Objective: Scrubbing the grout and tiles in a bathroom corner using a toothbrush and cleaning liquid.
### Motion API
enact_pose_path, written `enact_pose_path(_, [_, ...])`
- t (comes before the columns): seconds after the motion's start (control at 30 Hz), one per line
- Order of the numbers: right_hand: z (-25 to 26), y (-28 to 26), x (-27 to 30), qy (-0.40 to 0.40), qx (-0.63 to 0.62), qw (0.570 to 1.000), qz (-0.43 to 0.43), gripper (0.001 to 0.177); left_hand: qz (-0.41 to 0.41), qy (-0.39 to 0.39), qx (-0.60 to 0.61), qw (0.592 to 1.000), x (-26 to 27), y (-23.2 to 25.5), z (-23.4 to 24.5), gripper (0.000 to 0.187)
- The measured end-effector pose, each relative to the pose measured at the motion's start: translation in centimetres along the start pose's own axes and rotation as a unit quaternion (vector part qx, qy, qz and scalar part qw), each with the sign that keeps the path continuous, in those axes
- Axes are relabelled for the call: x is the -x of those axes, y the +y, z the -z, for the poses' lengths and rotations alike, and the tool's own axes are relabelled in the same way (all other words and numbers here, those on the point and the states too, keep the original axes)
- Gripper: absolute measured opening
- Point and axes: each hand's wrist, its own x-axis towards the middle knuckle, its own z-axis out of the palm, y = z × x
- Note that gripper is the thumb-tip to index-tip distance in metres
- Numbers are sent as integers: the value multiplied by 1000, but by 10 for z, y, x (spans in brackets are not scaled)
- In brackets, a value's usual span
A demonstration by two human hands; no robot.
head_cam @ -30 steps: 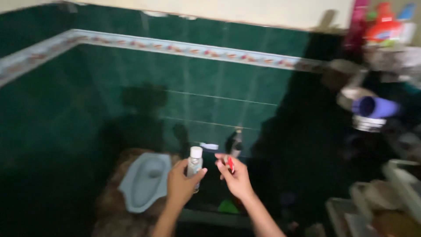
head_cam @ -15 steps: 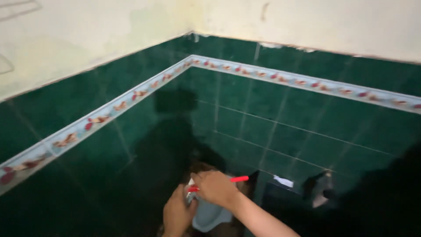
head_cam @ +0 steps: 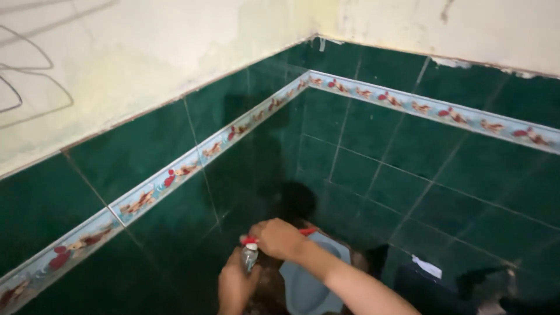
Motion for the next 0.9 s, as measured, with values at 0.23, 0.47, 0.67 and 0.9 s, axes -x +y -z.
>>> enact_pose_path(0.23, [34, 50, -36, 63, -217, 974, -16, 19, -63, 94, 72, 991, -48, 50, 22, 37])
enact_pose_path(0.47, [23, 160, -45, 61, -353, 919, -162, 25, -134, 111, 108, 979, -104, 95, -8, 28])
enact_pose_path(0.67, [31, 231, -36, 57, -643, 658, -386, 30, -163, 69, 164, 970, -141, 144, -34, 29])
enact_pose_path(0.9, [-18, 310, -13, 111, -748, 546, -360, 14, -95, 117, 227, 962, -172, 135, -63, 33])
